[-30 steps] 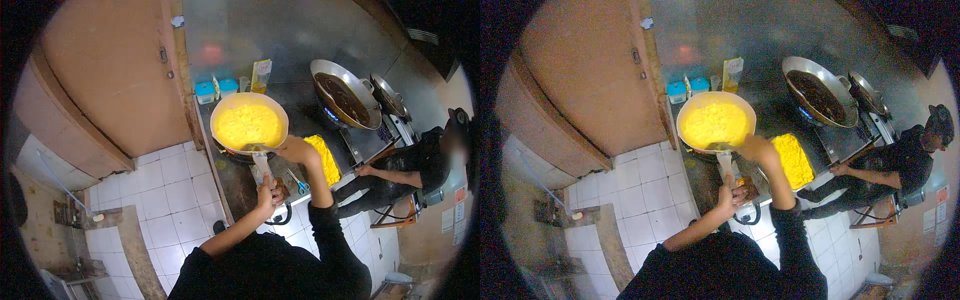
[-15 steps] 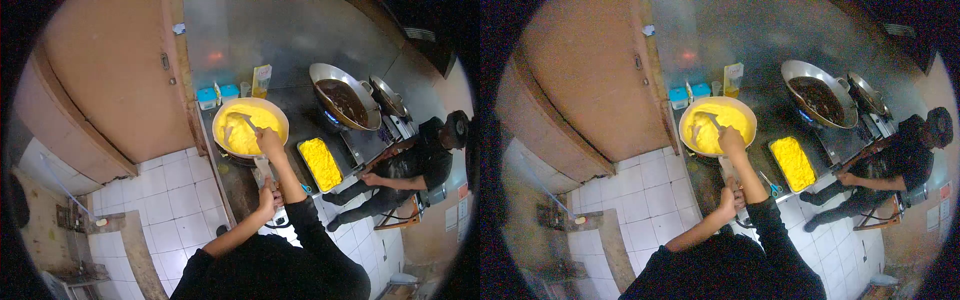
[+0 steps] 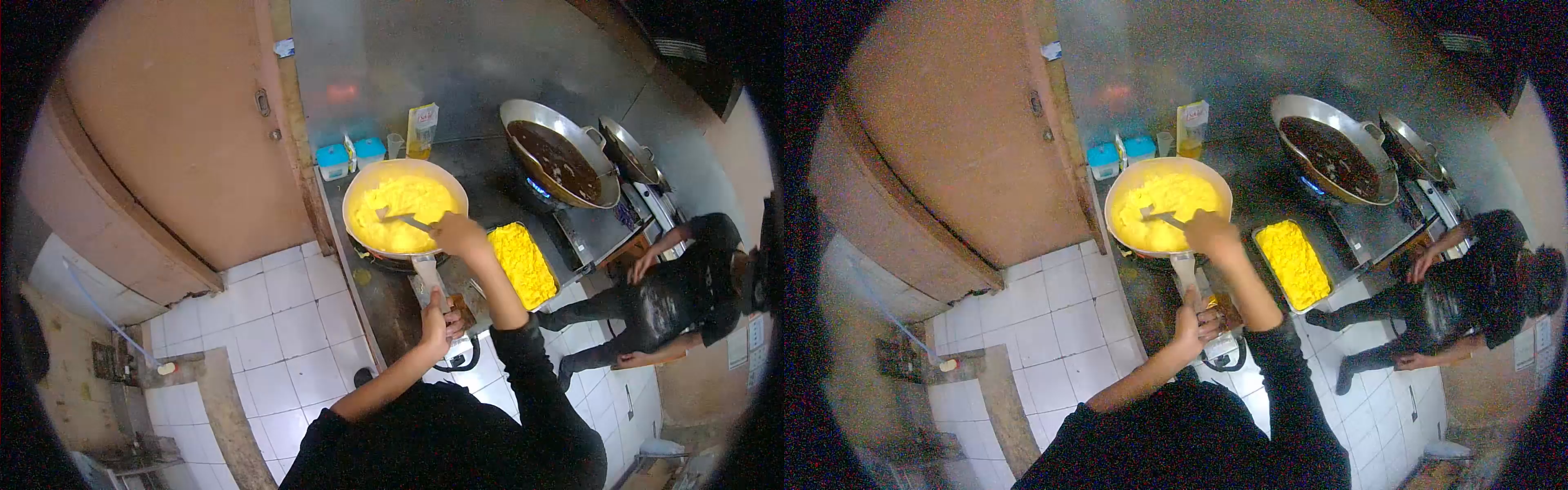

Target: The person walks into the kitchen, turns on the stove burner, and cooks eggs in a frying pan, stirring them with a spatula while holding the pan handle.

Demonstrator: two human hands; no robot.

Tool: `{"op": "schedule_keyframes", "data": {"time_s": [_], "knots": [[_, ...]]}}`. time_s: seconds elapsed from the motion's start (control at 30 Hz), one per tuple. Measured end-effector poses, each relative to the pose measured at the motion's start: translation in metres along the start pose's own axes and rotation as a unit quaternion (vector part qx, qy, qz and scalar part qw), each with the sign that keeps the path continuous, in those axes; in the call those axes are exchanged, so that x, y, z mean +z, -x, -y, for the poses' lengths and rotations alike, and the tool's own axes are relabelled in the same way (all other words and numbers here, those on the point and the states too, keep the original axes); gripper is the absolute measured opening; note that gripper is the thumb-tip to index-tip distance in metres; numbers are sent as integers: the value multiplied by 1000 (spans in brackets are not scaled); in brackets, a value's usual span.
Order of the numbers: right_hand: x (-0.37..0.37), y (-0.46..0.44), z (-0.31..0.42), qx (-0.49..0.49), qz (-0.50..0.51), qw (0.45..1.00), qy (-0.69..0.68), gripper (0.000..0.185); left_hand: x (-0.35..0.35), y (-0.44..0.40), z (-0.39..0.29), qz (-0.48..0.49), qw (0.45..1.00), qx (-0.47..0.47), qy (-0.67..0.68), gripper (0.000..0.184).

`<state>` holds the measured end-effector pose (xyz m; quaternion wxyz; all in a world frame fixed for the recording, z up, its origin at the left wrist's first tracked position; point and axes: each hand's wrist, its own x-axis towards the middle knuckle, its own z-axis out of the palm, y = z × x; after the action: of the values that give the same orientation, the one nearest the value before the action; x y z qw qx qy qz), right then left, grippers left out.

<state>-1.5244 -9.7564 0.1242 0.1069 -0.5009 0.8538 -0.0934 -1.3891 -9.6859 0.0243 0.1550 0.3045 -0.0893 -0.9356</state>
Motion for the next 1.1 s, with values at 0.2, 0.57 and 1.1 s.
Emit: {"op": "schedule_keyframes", "data": {"time_s": [0.2, 0.57, 1.1], "knots": [[-65, 25, -45, -22, 33, 992, -122, 30, 6, 8, -1, 0, 1000, 10, -6, 42], [25, -86, -100, 51, -55, 956, -284, 36, 5, 8, 0, -1, 1000, 17, -16, 43], [-65, -200, 20, 63, 443, 891, -81, 19, 0, 5, -7, 4, 997, -5, -78, 49]]}}
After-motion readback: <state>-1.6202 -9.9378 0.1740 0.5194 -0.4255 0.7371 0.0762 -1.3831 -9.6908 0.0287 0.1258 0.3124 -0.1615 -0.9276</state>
